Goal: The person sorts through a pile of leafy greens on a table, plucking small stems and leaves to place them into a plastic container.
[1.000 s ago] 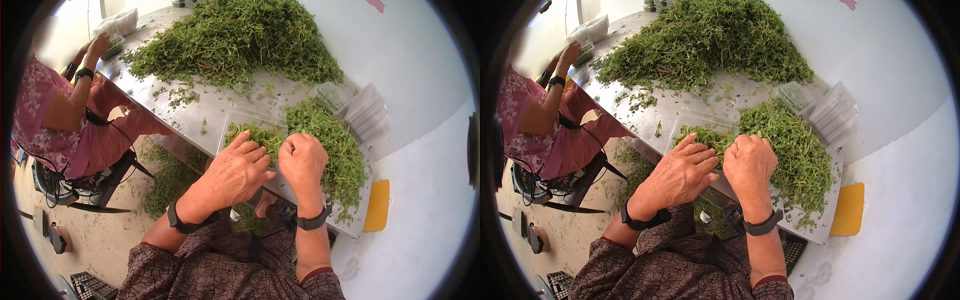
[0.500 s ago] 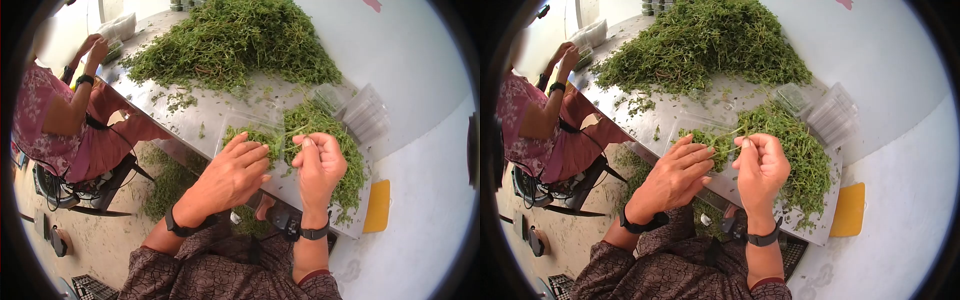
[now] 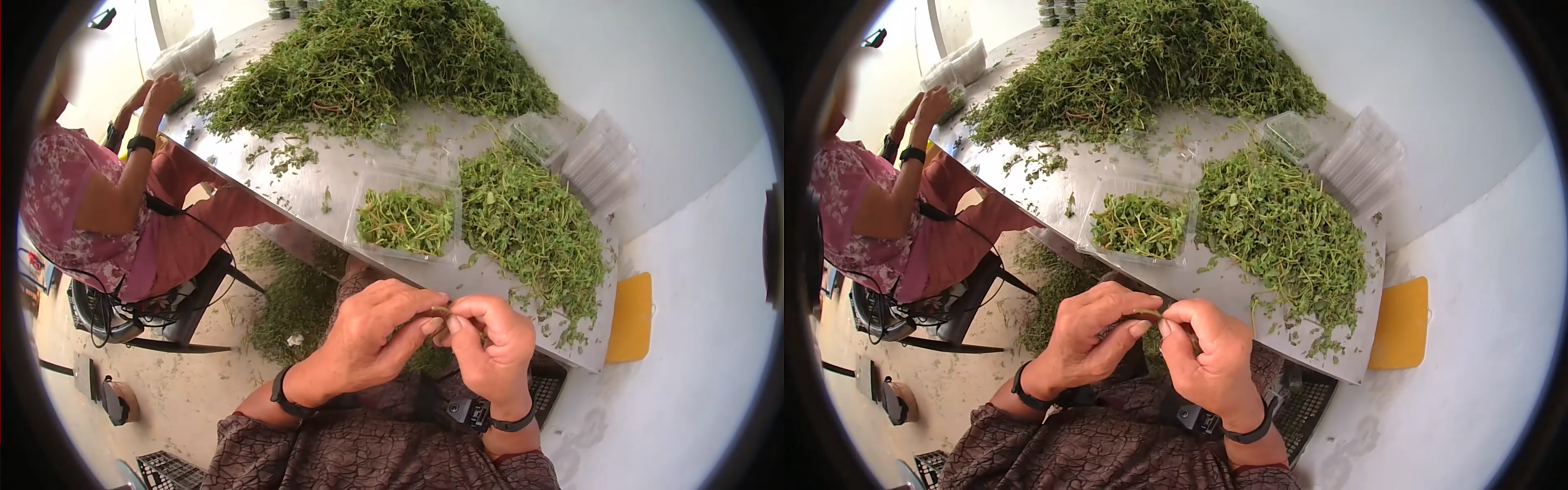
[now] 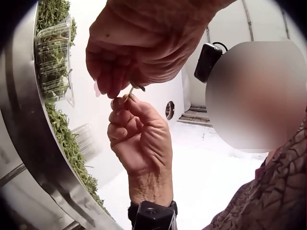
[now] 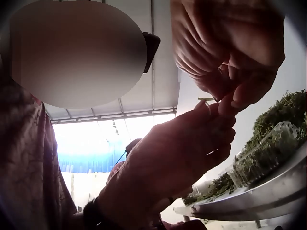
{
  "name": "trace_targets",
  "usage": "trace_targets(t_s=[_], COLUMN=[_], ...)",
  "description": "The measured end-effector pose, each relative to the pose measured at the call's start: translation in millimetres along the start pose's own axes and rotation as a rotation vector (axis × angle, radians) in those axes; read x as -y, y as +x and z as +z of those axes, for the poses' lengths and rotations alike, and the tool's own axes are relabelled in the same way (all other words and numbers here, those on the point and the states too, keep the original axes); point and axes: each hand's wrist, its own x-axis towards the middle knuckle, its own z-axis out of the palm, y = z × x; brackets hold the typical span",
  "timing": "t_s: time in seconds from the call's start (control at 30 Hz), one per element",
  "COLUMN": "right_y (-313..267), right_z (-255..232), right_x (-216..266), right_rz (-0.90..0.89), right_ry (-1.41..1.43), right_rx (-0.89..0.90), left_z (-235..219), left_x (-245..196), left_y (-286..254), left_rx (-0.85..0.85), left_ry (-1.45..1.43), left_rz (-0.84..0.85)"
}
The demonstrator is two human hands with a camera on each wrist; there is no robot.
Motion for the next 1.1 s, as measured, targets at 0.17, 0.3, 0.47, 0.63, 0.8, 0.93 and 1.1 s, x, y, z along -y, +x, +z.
trace_targets(t_s=[0.17,0.3,0.47,0.63,0.8,0.93,1.1], right_y=[-10,-10,-12,-13,-16,-18,-23], right_z=[-1,-3,-11,-25,-21,-14,-10], right_x=[-10,-9,-11,-18,-5,0,1], right_rz=[-0.035,-0.108,-0.26,-0.156,0.155,0.202,0.19], right_ry=[-0.092,-0.173,-0.516,-0.577,-0.022,0.166,0.125], right_rx=[0.004,0.013,0.023,-0.128,-0.187,-0.088,-0.063], left_z=[17,20,20,9,13,18,24], left_x=[5,1,-1,-2,-2,-5,-1], left_y=[-9,-8,-9,-9,-9,-6,-9], left_rx=[0.018,0.093,0.264,0.433,0.237,0.139,0.177], left_ry=[-0.026,0.101,0.163,-0.082,-0.583,-0.755,-0.778], left_rz=[-0.077,-0.045,-0.076,-0.075,-0.541,-0.643,-0.723])
